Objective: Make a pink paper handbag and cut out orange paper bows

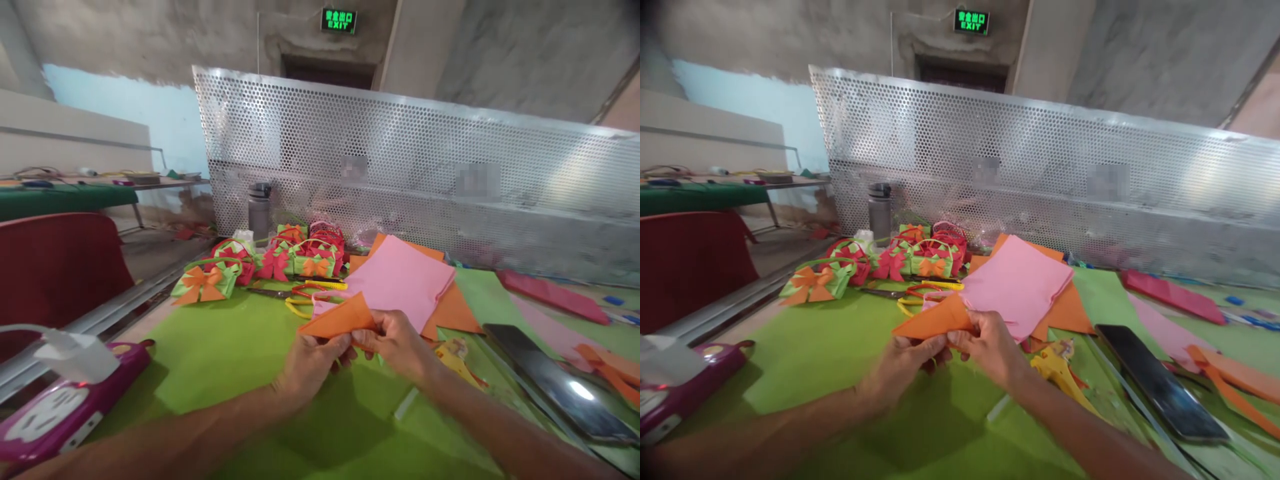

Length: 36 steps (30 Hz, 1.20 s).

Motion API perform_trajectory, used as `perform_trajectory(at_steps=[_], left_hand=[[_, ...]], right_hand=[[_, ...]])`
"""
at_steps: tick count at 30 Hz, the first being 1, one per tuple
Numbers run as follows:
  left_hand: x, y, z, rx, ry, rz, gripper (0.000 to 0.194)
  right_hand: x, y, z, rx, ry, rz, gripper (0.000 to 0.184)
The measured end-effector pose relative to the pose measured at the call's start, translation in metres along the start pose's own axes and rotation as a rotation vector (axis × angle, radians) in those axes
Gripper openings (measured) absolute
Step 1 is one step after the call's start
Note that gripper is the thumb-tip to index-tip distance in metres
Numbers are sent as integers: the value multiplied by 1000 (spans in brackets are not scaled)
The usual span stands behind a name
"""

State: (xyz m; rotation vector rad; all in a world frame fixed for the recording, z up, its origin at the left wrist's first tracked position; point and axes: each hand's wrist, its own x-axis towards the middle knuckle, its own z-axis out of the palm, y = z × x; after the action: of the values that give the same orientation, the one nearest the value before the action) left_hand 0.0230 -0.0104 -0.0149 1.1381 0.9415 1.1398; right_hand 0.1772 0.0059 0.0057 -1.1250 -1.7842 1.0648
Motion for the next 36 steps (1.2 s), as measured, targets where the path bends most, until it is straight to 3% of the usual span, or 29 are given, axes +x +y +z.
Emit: perform_trajectory(at_steps=[5, 9, 14, 19, 23, 30, 36], left_hand=[[-12, 2, 6, 0, -60, 13, 28], [-21, 5, 12, -30, -164, 35, 28], [-30, 14, 13, 25, -243, 146, 27], [-41, 31, 13, 131, -263, 300, 28], [-45, 45, 11, 168, -258, 396, 29], [-38, 51, 10, 143, -217, 403, 26], [-38, 49, 12, 99, -252, 430, 29]], right_hand=[[2, -6, -12, -45, 214, -88, 41], [12, -12, -30, -125, 289, -179, 39], [39, -24, -21, -388, 136, -242, 25], [93, -28, 18, -698, -72, -284, 15], [126, -15, 50, -912, -206, -294, 26], [122, 8, 84, -1045, -188, -325, 30], [123, 16, 68, -902, -166, -378, 30]])
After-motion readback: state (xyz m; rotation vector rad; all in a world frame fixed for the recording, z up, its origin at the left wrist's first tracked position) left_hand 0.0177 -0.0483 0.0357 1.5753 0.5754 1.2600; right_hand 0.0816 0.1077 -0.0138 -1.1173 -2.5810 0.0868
